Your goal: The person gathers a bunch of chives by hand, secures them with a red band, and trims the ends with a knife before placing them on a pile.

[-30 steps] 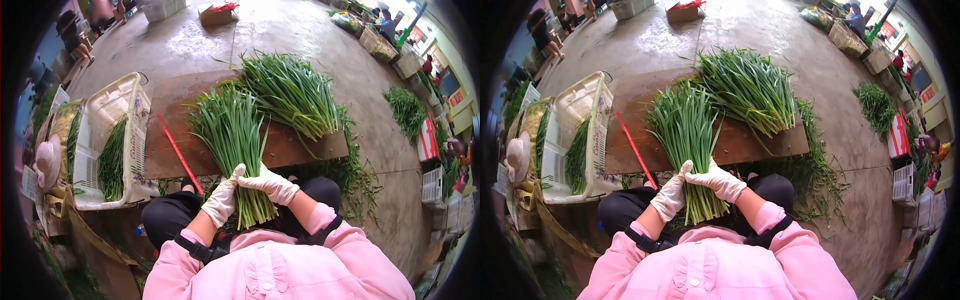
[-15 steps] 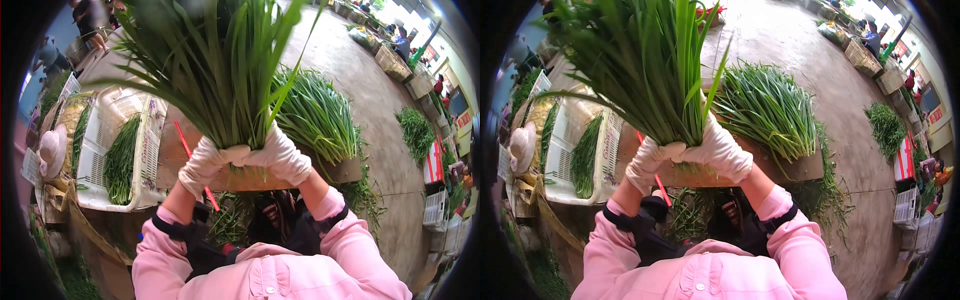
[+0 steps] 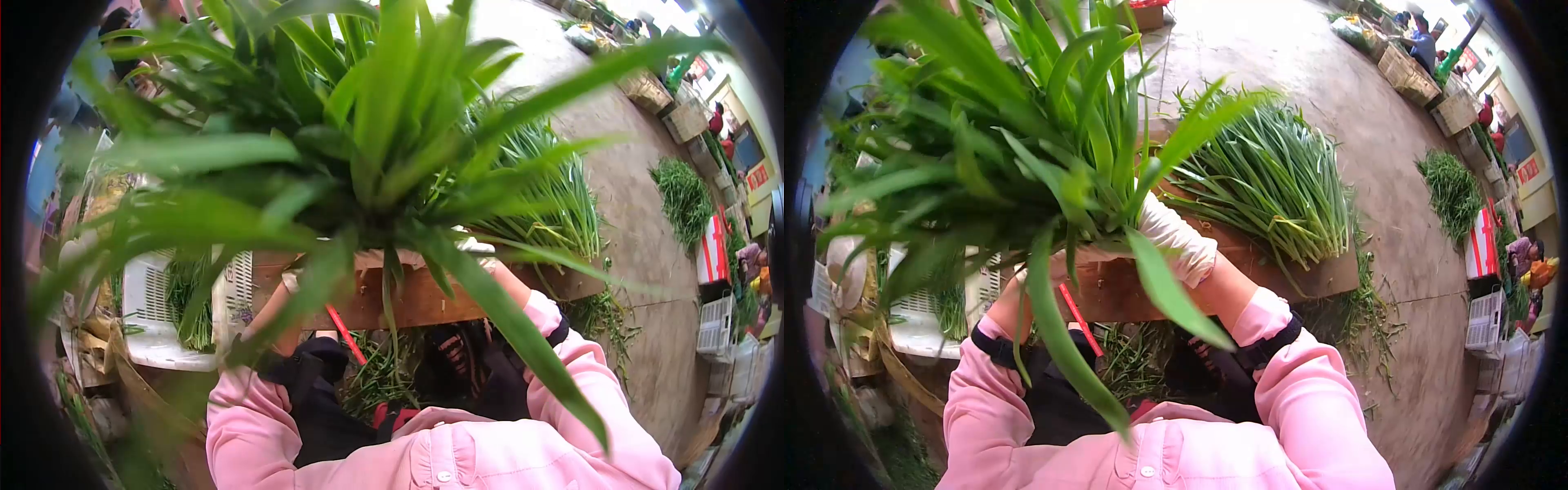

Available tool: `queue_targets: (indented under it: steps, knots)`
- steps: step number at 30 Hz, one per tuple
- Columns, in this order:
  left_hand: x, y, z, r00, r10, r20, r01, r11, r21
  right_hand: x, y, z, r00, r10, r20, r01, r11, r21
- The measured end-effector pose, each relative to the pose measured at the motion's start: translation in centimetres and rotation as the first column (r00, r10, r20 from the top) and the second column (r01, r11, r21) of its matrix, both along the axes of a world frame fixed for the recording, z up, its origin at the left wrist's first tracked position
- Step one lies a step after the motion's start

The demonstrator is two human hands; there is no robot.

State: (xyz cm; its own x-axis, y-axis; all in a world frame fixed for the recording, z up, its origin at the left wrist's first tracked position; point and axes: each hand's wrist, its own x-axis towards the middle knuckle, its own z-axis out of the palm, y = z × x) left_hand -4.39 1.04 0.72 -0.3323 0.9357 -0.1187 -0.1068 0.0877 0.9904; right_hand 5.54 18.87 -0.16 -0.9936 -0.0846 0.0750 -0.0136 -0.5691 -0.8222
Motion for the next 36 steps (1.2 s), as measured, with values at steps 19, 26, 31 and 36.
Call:
queue_targets:
  steps: [19, 26, 31, 36]
  knots:
    - [0.9, -1.4, 7.8, 0.955, 0.241, -0.173, -0.224, 0.968, 0.115, 0.5, -1.8, 6.4, 0.998, -0.045, 0.037, 0.002, 0.664, 0.748]
    - [-2.0, -3.0, 12.4, 0.926, 0.005, -0.377, -0.085, 0.977, -0.198, 0.1, -8.6, 3.3, 0.974, -0.068, -0.216, 0.114, 0.972, 0.207]
    - [-4.4, -3.0, 8.9, 0.919, -0.241, -0.312, 0.032, 0.835, -0.549, 0.1, -9.3, -3.2, 0.862, -0.038, -0.505, 0.441, 0.546, 0.712]
    - [-5.9, -2.7, 7.8, 0.905, -0.252, -0.344, -0.040, 0.752, -0.658, -1.1, -9.9, -1.9, 0.998, -0.060, -0.006, 0.059, 0.967, 0.247]
